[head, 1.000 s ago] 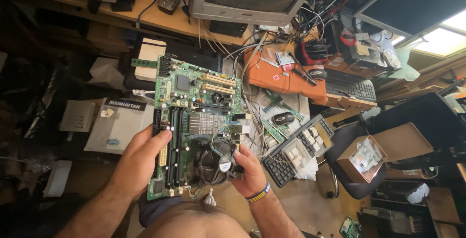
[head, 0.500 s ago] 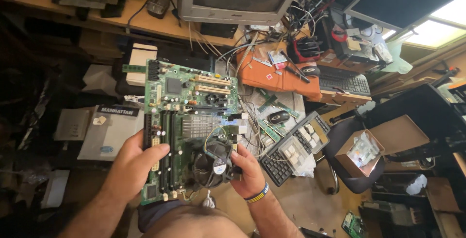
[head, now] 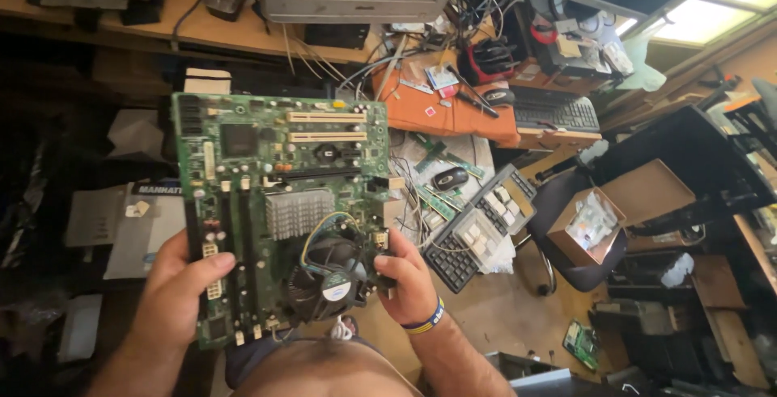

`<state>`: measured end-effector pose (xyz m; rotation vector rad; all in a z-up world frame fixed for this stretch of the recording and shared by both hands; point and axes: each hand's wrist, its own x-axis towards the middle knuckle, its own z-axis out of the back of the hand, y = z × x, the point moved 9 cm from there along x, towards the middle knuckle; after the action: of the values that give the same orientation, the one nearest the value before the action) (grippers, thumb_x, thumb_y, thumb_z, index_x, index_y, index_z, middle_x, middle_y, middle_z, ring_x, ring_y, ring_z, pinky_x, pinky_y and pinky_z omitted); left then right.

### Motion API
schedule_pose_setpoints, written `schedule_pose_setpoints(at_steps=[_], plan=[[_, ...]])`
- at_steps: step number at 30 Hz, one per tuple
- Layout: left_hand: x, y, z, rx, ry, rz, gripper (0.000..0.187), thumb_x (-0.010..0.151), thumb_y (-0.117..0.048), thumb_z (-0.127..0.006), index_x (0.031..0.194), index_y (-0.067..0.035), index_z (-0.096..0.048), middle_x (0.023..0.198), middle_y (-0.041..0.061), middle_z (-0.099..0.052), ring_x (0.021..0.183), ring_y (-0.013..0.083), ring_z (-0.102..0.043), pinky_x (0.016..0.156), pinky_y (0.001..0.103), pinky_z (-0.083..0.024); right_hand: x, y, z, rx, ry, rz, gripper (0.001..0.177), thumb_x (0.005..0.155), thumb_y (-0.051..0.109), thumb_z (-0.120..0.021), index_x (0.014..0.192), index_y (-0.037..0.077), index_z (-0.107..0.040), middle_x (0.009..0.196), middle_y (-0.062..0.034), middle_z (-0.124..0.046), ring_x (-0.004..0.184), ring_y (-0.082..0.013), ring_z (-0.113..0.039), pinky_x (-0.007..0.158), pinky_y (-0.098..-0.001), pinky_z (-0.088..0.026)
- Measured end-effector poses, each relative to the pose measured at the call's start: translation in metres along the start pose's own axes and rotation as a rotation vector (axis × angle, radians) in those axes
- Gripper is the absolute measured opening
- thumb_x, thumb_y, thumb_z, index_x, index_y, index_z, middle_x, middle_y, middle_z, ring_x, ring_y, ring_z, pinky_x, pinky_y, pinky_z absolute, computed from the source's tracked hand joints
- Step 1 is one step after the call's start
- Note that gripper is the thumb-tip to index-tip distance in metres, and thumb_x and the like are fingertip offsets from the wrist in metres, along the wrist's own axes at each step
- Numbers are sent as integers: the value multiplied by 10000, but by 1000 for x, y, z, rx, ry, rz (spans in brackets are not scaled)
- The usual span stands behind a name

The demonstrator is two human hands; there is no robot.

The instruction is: Repairing and assembling computer hardware components on a workbench

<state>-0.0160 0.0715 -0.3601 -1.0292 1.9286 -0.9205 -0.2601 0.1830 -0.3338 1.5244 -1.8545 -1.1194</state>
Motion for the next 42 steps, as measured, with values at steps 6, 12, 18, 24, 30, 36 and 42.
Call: schedule_pose_setpoints(at_steps=[6,12,18,24,30,36,42], plan=[[-1,-5,6,60,-82,-21,377,798,-100,-628,1154,9,-687,906,156,-722,744,319,-702,643,455,-574,4,7,-8,6,-17,-30,493,781,79,-598,1242,-94,-595,1011,-179,-720,789,-226,-689,635,-295,-546],[-1,-17,-6,73,-19,-40,323,841,-76,-627,1142,25,-682,900,170,-725,731,305,-703,643,435,-581,11,3,-8,6,-17,-86,408,787,65,-571,1164,-85,-617,910,-141,-693,716,-203,-643,581,-308,-517],[-2,-11,8,10,-178,66,342,869,-109,-577,1172,7,-686,872,198,-697,673,359,-678,573,490,-564,-16,57,-31,-698,522,751,668,990,31,-702,1555,193,-385,1527,-276,-441,1425,-429,-509,1183,-542,-428],[6,4,38,-165,-343,97,255,960,-189,-593,1150,-58,-701,958,93,-722,805,253,-717,713,372,-607,11,11,-23,292,302,-260,620,1087,415,-403,1475,-59,-494,1342,-237,-649,1181,-339,-668,1021,-462,-516],[-14,-45,-30,-222,-324,252,403,1056,-292,-445,1211,-3,-679,1060,130,-719,944,271,-710,850,381,-574,35,15,-10,378,241,-265,381,1042,225,-521,1277,-46,-649,1207,-208,-720,1116,-347,-698,1012,-490,-531],[-9,-50,-27,-204,-325,209,359,1072,-253,-449,1251,-37,-673,1088,116,-717,988,258,-714,868,404,-585,44,11,-7,319,160,-314,376,1031,278,-540,1180,-39,-677,1044,-164,-769,909,-325,-756,811,-500,-629],[-6,-45,-27,-241,-279,202,358,1043,-256,-471,1253,-47,-671,1096,109,-718,987,265,-713,870,430,-584,44,8,-8,322,132,-355,374,1050,317,-523,1067,-9,-706,913,-137,-784,811,-308,-766,742,-466,-639]])
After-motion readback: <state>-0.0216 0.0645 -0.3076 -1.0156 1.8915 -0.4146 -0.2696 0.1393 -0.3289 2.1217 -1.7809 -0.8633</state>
